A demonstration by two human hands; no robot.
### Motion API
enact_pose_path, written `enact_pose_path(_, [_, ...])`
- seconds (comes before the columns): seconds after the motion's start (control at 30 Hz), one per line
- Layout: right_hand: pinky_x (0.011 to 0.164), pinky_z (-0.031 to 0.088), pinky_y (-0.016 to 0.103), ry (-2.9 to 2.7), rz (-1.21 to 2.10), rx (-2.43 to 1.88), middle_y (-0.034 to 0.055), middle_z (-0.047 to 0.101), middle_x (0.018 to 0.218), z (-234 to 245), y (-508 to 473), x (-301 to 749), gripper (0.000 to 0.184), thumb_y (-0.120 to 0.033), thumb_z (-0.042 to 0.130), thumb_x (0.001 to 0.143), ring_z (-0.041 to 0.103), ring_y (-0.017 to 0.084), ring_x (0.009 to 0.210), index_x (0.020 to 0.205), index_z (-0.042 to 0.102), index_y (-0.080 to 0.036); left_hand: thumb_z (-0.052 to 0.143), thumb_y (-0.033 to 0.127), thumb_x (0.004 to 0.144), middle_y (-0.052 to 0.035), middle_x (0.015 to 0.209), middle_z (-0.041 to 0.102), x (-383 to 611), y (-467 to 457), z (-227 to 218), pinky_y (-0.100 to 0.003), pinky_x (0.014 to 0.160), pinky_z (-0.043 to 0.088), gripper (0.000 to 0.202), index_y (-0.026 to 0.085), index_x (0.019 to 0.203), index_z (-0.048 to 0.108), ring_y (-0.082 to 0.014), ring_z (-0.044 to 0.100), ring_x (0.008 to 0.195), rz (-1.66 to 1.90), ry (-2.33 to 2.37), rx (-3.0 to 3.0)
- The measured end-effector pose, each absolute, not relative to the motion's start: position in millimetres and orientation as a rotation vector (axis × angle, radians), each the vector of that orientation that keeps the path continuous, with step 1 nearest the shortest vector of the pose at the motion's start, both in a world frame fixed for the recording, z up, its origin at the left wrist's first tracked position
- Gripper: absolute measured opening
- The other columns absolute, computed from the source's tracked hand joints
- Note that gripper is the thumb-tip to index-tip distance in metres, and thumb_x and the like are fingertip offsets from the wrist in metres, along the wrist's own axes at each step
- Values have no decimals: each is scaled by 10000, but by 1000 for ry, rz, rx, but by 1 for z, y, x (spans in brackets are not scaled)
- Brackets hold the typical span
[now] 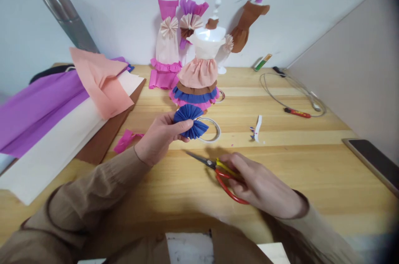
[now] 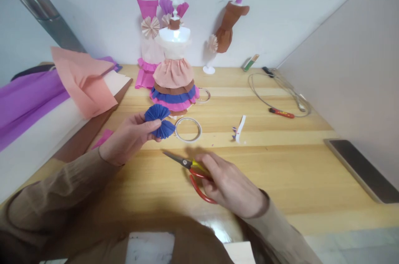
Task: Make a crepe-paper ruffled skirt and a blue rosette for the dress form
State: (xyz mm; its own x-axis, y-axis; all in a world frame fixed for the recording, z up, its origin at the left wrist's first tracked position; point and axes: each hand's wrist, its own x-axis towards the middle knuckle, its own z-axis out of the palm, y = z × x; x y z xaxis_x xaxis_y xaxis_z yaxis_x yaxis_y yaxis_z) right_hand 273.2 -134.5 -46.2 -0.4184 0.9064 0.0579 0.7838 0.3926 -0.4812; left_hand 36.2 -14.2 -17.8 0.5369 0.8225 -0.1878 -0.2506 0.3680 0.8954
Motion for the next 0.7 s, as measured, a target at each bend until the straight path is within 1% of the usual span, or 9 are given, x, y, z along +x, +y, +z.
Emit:
enact_pose_path(0.07, [616,577,262,-2191,709,-1478,85,703,892,-40,-139,279,318,-114,502,814,683,172,702,1118,551,-193,766,310,739,-84,802,753,35,-13,-18,-207,590,452,219,123,851,757,-131,627,710,760,705,1012])
enact_pose_path(0.17, [715,591,275,-1869,927,-1422,106,714,983,-39,-143,289,278,-229,575,862,711,198,834,1139,558,-224,768,298,736,-82,809,755,33,-11,-16,-214,602,467,199,120,825,758,-135,630,719,768,702,1067])
enact_pose_path(0.2, [753,593,293,-1781,981,-1401,119,708,1046,-41,-143,292,327,-287,629,850,712,217,892,1165,559,-233,774,291,729,-75,803,753,33,-11,-15,-216,604,472,190,123,815,757,-133,628,714,772,700,1073])
enact_pose_path(0.3, [776,593,332,-1671,1046,-1367,139,653,1193,-47,-141,298,629,-468,787,712,690,260,966,1251,541,-257,800,267,691,-49,764,736,32,-9,-14,-220,607,482,167,130,773,749,-126,616,692,786,689,1085])
enact_pose_path(0.37, [748,585,333,-1705,1017,-1355,128,633,1185,-48,-138,297,685,-540,779,691,675,255,927,1268,538,-262,809,252,673,-38,740,725,32,-8,-14,-220,607,484,159,131,755,746,-118,606,671,780,683,1098])
enact_pose_path(0.47, [654,546,292,-1784,936,-1388,84,636,997,-43,-134,292,538,-527,702,772,631,204,768,1209,563,-244,812,239,661,-37,735,722,33,-8,-14,-219,606,485,160,127,757,750,-109,594,650,752,692,1111])
enact_pose_path(0.53, [596,504,266,-1809,866,-1440,59,623,888,-39,-131,287,453,-497,691,793,595,185,711,1142,583,-229,814,235,653,-40,728,720,34,-8,-14,-224,614,492,177,122,774,753,-109,592,640,732,720,1117])
enact_pose_path(0.6, [563,473,252,-1823,798,-1462,52,626,854,-34,-128,283,433,-493,708,784,583,177,692,1103,605,-218,816,234,647,-45,713,715,34,-9,-14,-231,622,497,190,114,779,752,-112,592,633,711,748,1128])
enact_pose_path(0.7, [563,469,251,-1872,727,-1462,51,645,872,-27,-123,277,446,-455,753,754,577,160,665,1109,638,-210,815,243,645,-57,711,716,35,-9,-14,-239,625,496,189,109,760,748,-128,606,645,694,759,1143])
